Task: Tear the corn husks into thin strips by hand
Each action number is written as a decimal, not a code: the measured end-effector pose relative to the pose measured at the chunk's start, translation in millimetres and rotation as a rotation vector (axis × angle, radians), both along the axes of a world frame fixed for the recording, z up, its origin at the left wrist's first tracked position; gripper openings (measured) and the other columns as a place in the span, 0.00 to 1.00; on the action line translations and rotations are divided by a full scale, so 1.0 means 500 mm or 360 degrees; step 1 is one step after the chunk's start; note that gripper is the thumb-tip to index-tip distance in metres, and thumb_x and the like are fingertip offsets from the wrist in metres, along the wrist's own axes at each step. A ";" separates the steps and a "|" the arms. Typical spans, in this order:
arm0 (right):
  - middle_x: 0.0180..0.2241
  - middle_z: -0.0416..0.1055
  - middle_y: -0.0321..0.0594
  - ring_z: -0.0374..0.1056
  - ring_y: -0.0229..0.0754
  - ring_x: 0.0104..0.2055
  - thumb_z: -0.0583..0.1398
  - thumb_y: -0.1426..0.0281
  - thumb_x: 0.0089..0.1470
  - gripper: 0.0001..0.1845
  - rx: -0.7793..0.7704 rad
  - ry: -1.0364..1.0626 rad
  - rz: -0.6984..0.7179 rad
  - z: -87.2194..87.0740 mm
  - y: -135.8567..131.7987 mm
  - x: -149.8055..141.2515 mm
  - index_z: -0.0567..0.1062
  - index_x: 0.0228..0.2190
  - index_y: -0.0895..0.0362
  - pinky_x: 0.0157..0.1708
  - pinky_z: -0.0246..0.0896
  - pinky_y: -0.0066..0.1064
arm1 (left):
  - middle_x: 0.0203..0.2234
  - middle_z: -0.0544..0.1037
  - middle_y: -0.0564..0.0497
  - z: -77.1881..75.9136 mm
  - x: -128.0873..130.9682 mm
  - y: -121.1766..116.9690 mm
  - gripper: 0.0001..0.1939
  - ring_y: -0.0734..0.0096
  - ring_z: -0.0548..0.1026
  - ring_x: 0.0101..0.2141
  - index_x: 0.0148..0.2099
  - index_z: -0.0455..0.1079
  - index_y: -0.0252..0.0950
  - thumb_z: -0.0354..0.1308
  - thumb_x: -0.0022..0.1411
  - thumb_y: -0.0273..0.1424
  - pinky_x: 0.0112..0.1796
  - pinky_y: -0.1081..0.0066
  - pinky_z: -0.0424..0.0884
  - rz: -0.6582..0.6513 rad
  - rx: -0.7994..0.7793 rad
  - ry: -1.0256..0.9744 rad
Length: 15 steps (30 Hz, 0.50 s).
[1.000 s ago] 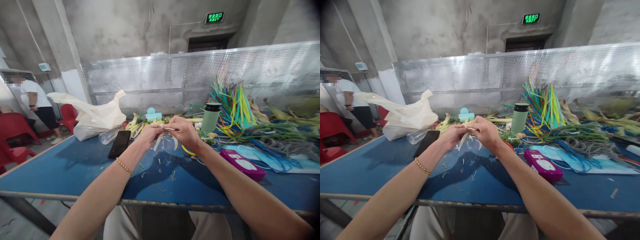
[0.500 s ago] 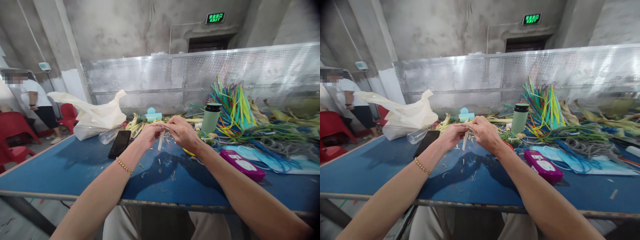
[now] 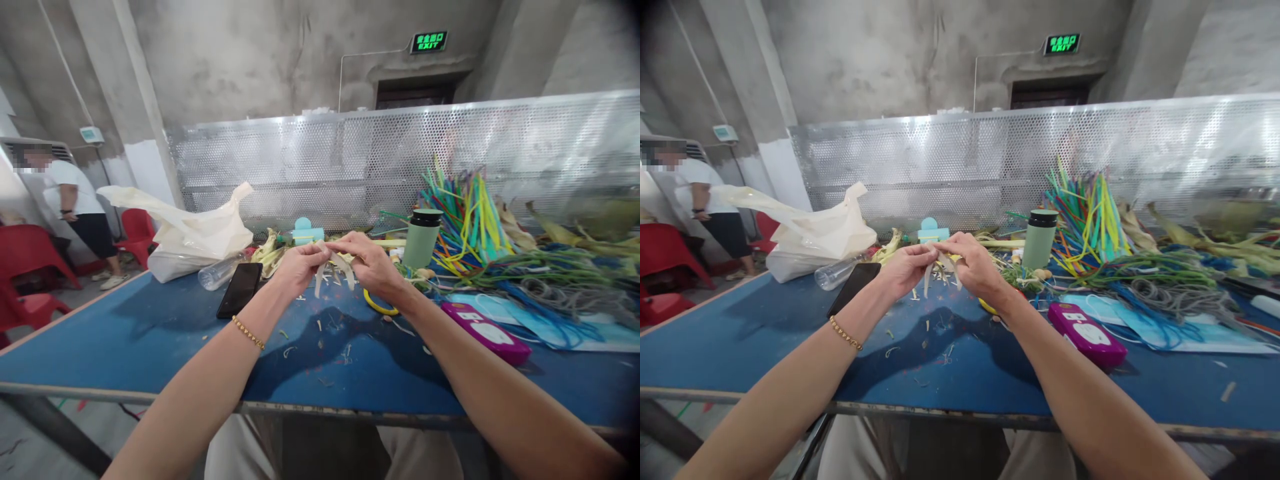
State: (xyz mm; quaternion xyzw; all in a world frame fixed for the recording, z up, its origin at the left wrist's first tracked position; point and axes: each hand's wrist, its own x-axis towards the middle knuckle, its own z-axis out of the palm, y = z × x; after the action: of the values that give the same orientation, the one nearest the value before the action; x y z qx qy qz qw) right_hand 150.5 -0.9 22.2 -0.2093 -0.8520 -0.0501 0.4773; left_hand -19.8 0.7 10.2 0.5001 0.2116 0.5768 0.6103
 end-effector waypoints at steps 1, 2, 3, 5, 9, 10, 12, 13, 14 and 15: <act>0.38 0.71 0.42 0.65 0.43 0.42 0.49 0.86 0.45 0.31 0.0012 0.0049 -0.0027 0.001 -0.001 0.001 0.77 0.46 0.52 0.43 0.62 0.39 | 0.23 0.75 0.50 0.001 0.000 -0.001 0.05 0.78 0.71 0.25 0.28 0.74 0.29 0.67 0.46 0.22 0.33 0.73 0.65 0.0020 0.0000 0.0008; 0.37 0.71 0.42 0.66 0.44 0.42 0.49 0.85 0.46 0.30 0.0040 0.0105 -0.0075 0.004 -0.003 0.001 0.77 0.45 0.53 0.43 0.63 0.39 | 0.22 0.75 0.50 0.002 0.000 -0.002 0.05 0.78 0.71 0.25 0.27 0.74 0.29 0.67 0.46 0.22 0.33 0.73 0.65 0.0045 -0.0014 0.0011; 0.37 0.71 0.42 0.66 0.44 0.41 0.50 0.85 0.46 0.28 0.0079 0.0163 -0.0132 0.007 -0.007 0.002 0.77 0.44 0.54 0.42 0.63 0.39 | 0.22 0.75 0.50 0.004 0.000 -0.002 0.05 0.78 0.71 0.25 0.27 0.74 0.29 0.67 0.45 0.22 0.32 0.73 0.65 0.0075 -0.0035 0.0008; 0.35 0.71 0.42 0.66 0.44 0.40 0.51 0.83 0.49 0.23 0.0183 0.0243 -0.0226 0.013 -0.017 0.003 0.77 0.41 0.55 0.41 0.63 0.38 | 0.21 0.74 0.51 0.006 0.000 -0.002 0.05 0.77 0.70 0.24 0.27 0.74 0.29 0.67 0.44 0.21 0.31 0.73 0.65 0.0142 -0.0079 -0.0007; 0.34 0.71 0.42 0.66 0.43 0.38 0.53 0.79 0.55 0.15 0.0339 0.0021 -0.0210 0.011 -0.031 -0.007 0.77 0.38 0.56 0.39 0.63 0.36 | 0.20 0.74 0.51 0.008 -0.003 0.004 0.06 0.77 0.70 0.23 0.25 0.72 0.29 0.67 0.42 0.20 0.30 0.73 0.65 0.0237 -0.0135 -0.0085; 0.34 0.71 0.43 0.66 0.42 0.37 0.54 0.78 0.56 0.14 0.0356 -0.0108 -0.0194 0.006 -0.032 -0.012 0.77 0.39 0.56 0.38 0.62 0.35 | 0.20 0.73 0.51 0.008 -0.004 0.005 0.07 0.77 0.70 0.23 0.25 0.72 0.29 0.67 0.42 0.20 0.29 0.73 0.65 0.0245 -0.0146 -0.0105; 0.35 0.71 0.43 0.66 0.42 0.38 0.53 0.77 0.58 0.14 0.0395 -0.0368 -0.0195 -0.008 -0.031 -0.025 0.76 0.40 0.56 0.38 0.62 0.35 | 0.20 0.73 0.52 0.008 -0.006 0.007 0.07 0.78 0.70 0.23 0.23 0.71 0.29 0.67 0.41 0.20 0.28 0.74 0.65 0.0252 -0.0139 -0.0122; 0.35 0.72 0.44 0.65 0.43 0.38 0.53 0.77 0.59 0.13 0.0425 -0.0463 -0.0220 -0.014 -0.031 -0.031 0.76 0.40 0.57 0.38 0.61 0.35 | 0.20 0.72 0.52 0.007 -0.006 0.007 0.07 0.79 0.69 0.23 0.23 0.70 0.29 0.67 0.41 0.20 0.27 0.75 0.64 0.0256 -0.0126 -0.0120; 0.36 0.72 0.44 0.65 0.43 0.39 0.53 0.77 0.59 0.14 0.0451 -0.0518 -0.0243 -0.020 -0.031 -0.037 0.76 0.40 0.57 0.39 0.60 0.36 | 0.20 0.72 0.52 0.006 -0.006 0.007 0.07 0.79 0.69 0.23 0.23 0.70 0.29 0.66 0.41 0.20 0.26 0.76 0.62 0.0261 -0.0115 -0.0116; 0.38 0.72 0.46 0.65 0.44 0.41 0.53 0.77 0.59 0.14 0.0471 -0.0572 -0.0264 -0.025 -0.032 -0.041 0.76 0.41 0.56 0.40 0.60 0.36 | 0.20 0.72 0.52 0.005 -0.006 0.006 0.07 0.79 0.69 0.23 0.23 0.70 0.29 0.66 0.41 0.20 0.25 0.76 0.61 0.0259 -0.0108 -0.0110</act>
State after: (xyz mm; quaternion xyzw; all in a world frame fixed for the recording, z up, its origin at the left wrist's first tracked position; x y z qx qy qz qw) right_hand 129.8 -16.9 9.7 -0.1940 -0.8865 -0.2498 0.3379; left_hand -22.8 4.0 12.6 0.4400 0.2498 0.6339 0.5849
